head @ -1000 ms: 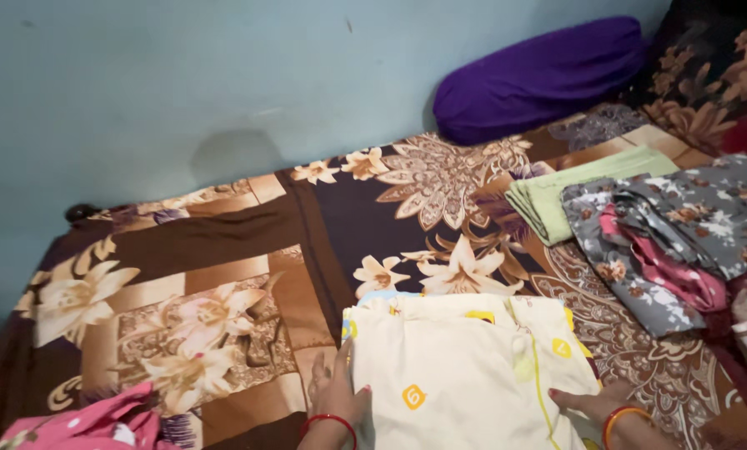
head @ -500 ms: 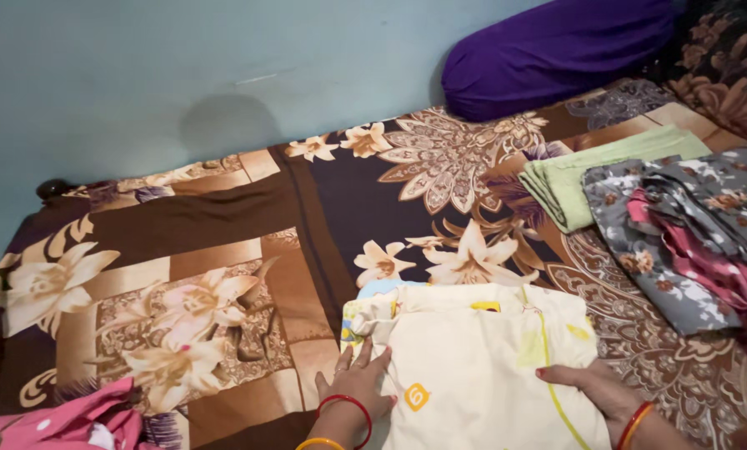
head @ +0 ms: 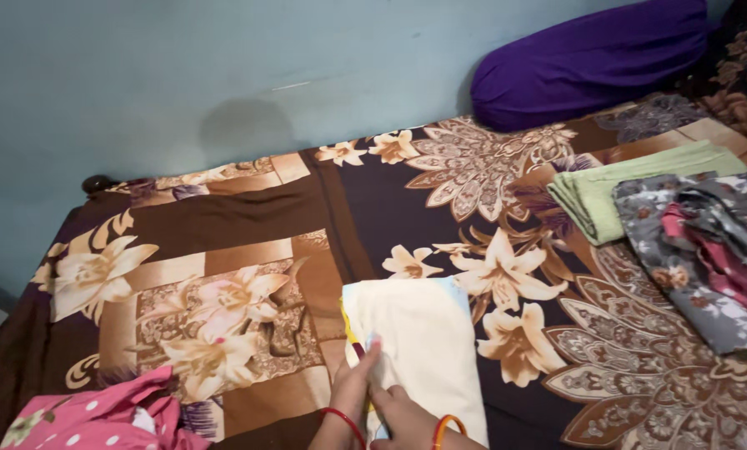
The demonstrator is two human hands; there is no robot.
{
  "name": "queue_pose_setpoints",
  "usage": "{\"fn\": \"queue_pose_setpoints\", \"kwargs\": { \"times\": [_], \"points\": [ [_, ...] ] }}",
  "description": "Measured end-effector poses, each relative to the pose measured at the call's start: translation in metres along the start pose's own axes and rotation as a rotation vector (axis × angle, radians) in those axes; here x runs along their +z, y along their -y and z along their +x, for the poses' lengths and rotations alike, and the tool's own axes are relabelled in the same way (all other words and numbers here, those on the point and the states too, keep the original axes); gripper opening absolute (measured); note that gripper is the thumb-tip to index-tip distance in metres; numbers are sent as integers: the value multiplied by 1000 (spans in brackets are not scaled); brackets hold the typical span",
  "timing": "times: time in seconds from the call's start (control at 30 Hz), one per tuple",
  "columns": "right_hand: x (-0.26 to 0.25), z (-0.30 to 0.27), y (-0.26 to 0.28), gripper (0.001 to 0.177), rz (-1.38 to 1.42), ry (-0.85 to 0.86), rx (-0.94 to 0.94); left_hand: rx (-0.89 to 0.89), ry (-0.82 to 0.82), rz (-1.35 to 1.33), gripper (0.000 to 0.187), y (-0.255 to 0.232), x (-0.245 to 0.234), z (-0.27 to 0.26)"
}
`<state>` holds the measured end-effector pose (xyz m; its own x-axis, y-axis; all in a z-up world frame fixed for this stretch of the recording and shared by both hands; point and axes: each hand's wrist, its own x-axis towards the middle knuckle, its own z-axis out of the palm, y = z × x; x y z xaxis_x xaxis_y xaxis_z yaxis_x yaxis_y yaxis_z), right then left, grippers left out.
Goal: The person folds a light-colored patterned cloth and a pink polka-dotted cloth on a bed. They smooth and align each item, fold it into a compact rectangle, and place it on a growing stack of folded items.
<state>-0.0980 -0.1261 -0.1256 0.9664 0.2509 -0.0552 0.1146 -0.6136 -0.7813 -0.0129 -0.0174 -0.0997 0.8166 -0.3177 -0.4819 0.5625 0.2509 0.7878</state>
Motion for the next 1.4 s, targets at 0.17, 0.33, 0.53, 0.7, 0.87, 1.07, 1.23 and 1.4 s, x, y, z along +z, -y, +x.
{"fn": "queue_pose_setpoints", "kwargs": {
  "times": [0.17, 0.33, 0.53, 0.7, 0.87, 1.07, 1.23, 1.4],
  "points": [
    [-31, -20, -1, 36, 340, -474, 319, 274, -145, 429, 38, 51, -31, 33],
    [-92, -31, 27, 45, 91, -914, 408, 258, 71, 370, 46, 39, -25, 39],
    [-86, -19, 45, 57, -185, -933, 222, 324, -574, 1163, 61, -26, 31, -31],
    [-71, 0, 31, 58, -368, -837, 202, 888, -238, 1689, 58, -25, 66, -49],
    [-70, 5, 1, 63, -710, -432, 256, 630, -97, 1669, 63, 3, 39, -26],
    [-77, 25, 12, 58, -613, -631, 204, 501, -4, 1765, 74, 0, 37, -17],
    [-72, 31, 14, 55, -626, -672, -41, 387, 78, 1821, 95, -5, 35, -17],
    [-92, 42, -25, 58, -740, -319, 251, 870, -201, 1755, 65, 8, 31, -14]
  ]
}}
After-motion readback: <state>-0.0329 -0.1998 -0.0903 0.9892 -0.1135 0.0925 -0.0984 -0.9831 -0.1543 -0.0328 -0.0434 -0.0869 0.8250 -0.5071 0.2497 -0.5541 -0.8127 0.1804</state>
